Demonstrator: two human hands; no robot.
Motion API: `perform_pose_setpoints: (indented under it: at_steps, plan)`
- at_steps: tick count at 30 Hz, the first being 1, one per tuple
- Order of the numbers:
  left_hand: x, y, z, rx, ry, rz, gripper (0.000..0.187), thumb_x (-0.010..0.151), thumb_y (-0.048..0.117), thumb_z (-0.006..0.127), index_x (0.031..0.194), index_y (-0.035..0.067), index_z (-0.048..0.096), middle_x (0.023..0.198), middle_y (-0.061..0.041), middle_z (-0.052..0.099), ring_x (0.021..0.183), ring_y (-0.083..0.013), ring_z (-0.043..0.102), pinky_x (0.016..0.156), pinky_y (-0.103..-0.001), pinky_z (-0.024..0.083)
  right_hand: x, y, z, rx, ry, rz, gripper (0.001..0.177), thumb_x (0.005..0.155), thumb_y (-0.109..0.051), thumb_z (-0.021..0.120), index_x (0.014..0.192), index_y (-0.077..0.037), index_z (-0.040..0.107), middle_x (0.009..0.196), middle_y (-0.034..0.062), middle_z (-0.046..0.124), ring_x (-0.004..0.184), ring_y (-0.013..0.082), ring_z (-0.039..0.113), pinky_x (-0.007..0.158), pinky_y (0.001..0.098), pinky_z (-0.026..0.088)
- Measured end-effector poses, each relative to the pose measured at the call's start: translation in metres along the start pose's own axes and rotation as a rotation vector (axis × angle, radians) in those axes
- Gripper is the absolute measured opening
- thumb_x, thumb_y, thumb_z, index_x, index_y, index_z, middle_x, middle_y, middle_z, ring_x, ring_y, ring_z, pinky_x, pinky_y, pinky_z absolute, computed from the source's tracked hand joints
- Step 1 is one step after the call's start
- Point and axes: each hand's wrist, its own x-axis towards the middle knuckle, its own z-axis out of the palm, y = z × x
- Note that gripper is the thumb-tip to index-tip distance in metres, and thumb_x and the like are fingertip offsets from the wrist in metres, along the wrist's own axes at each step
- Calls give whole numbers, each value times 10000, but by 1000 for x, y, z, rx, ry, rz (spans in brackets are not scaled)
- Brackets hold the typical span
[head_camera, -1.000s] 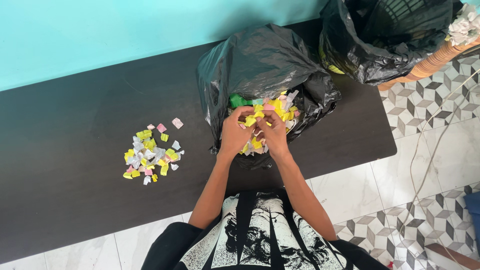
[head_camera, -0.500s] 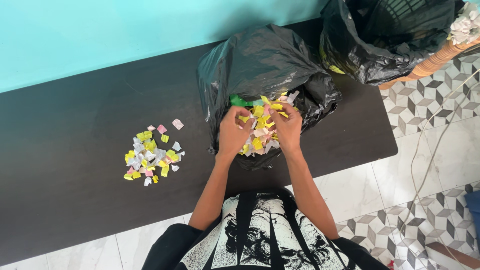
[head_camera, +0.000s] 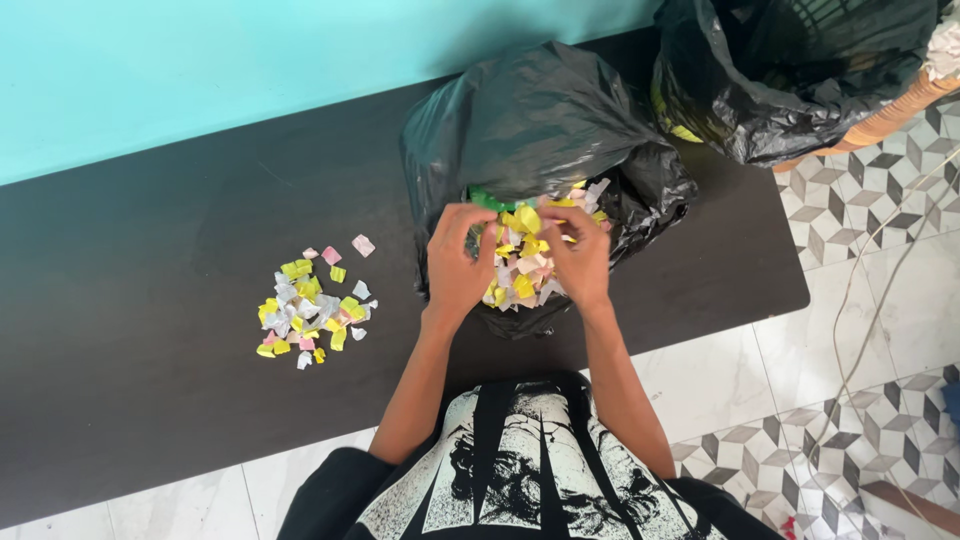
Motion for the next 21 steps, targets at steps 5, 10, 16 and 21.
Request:
perform_pose_setpoints:
  at_steps: [5, 10, 16, 21]
  plan:
    - [-18, -4, -18, -67, 74, -140, 90, 925, -18, 708, 977, 52, 682, 932, -43, 669, 653, -88, 600, 513, -245, 397, -1, 6, -10, 16, 93, 101, 135, 976, -93, 665, 1053, 15, 689, 910, 44, 716, 773, 93, 696, 561, 223, 531]
    - [-51, -13, -34, -30, 254, -208, 72, 932, -19, 708, 970, 35, 679, 868, -27, 609, 611, -67, 516, 523, -230, 370, -15, 15, 7, 37, 16, 146, 107, 965, -96, 669, 966, 11, 673, 781, 42, 664, 620, 70, 600, 479, 227, 459]
    - [-99, -45, -70, 39, 331, -355, 73, 930, -14, 704, 980, 35, 685, 847, -24, 612, 628, -82, 534, 555, -236, 411, -35, 23, 57, 168, -382, 167, 110, 941, -93, 698, 905, 9, 679, 702, 31, 626, 514, 67, 555, 471, 218, 434]
    - [-142, -86, -111, 191, 313, -455, 108, 877, -18, 714, 960, 45, 683, 857, -49, 649, 611, -119, 592, 567, -278, 473, -54, 24, 114, 117, -683, 342, 140, 904, -111, 729, 861, 12, 678, 691, 51, 663, 498, 104, 621, 467, 232, 467]
